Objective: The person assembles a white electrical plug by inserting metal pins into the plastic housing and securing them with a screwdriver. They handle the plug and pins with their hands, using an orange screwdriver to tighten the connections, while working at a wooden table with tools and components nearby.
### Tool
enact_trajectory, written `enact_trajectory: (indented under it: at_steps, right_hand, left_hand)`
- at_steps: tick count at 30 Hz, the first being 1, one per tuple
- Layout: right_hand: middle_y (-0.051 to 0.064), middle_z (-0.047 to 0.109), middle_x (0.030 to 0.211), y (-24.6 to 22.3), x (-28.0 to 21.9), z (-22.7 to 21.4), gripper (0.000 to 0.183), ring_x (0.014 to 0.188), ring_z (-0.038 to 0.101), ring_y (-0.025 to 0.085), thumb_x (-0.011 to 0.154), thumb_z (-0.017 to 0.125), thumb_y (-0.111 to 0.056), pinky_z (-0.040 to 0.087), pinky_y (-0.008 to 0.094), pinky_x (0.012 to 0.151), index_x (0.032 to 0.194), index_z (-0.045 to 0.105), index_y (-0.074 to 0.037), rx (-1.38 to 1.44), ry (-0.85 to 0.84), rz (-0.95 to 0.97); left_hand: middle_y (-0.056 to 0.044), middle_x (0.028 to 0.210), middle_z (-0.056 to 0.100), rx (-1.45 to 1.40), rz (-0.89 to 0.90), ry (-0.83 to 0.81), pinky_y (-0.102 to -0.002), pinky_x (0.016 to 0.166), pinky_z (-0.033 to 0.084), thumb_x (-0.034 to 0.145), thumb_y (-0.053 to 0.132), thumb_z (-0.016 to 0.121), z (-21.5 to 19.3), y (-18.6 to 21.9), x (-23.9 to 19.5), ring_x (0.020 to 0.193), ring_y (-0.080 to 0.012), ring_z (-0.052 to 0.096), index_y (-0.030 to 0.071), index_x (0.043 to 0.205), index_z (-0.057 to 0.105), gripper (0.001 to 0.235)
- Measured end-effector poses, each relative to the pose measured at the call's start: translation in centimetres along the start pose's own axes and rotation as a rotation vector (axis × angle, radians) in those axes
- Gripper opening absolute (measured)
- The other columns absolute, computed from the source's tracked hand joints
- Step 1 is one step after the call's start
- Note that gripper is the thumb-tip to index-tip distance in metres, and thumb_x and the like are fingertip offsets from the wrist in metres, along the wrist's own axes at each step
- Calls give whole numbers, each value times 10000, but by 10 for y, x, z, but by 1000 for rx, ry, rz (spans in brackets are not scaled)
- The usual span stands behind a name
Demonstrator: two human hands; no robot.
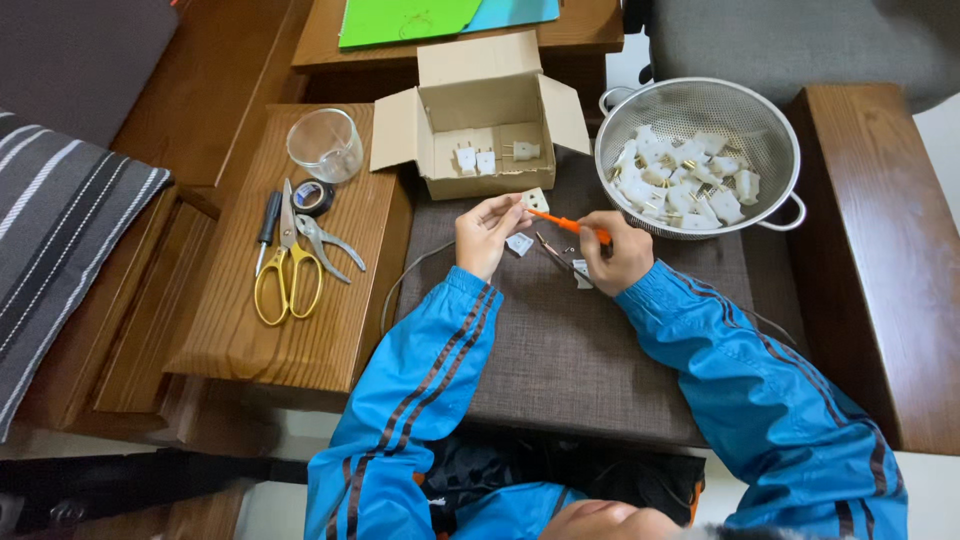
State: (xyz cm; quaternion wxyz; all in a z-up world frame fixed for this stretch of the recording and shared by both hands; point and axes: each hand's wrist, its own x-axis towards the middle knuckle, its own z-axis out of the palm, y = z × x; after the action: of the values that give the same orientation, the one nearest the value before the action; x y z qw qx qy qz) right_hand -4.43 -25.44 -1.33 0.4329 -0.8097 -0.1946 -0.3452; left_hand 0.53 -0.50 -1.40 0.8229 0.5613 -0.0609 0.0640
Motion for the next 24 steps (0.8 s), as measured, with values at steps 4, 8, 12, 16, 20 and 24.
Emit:
enact_trajectory:
  at_steps: [4,8,12,16,20,24]
  right_hand:
    - [41,883,899,25,-13,14,129,751,834,376,1127,806,-321,684,484,716,1226,851,-251,-59,13,-26]
    - [61,879,914,32,-16,16,242,765,822,411,1183,696,-440,683,533,731,1270,848,-273,-46,4,-27]
    - [48,859,833,16,-1,5,136,720,824,334,1169,742,-276,681,469,729,1235,843,-213,23,44,-34]
    - [81,867,910,10,6,0,171,765,818,370,1183,715,-291,664,474,760,1239,847,-199,40,19,-48]
    - [99,869,927,16,0,6,208,811,824,396,1194,715,-321,667,507,784,1270,851,-183,11,-14,-30]
    - [73,865,903,17,2,5,174,781,815,363,1186,737,-286,665,462,758,1255,860,-184,22,-24,-51]
  left_hand:
    - [-347,1209,860,9,12,5,-496,946,804,1081,-4,889,-4,-6,5,1041,-375,901,-92,1370,837,307]
    - [-346,1223,861,-12,9,4,-483,977,797,1104,8,865,-6,-5,4,1055,-376,897,-89,1401,825,316]
    - [-368,1271,843,-40,-8,9,-505,999,792,1113,5,853,-8,-14,8,1068,-398,888,-87,1429,815,332]
    - [-373,1283,840,-26,9,-19,-534,1001,786,1111,14,864,-7,-7,8,1067,-407,888,-63,1438,824,338]
    - [-362,1267,850,-21,45,-14,-537,1002,785,1103,-11,863,-7,-1,3,1080,-388,889,-54,1473,807,376]
    - [-335,1244,866,-58,47,6,-524,968,794,1070,-16,899,-6,-3,4,1048,-369,902,-57,1430,829,369]
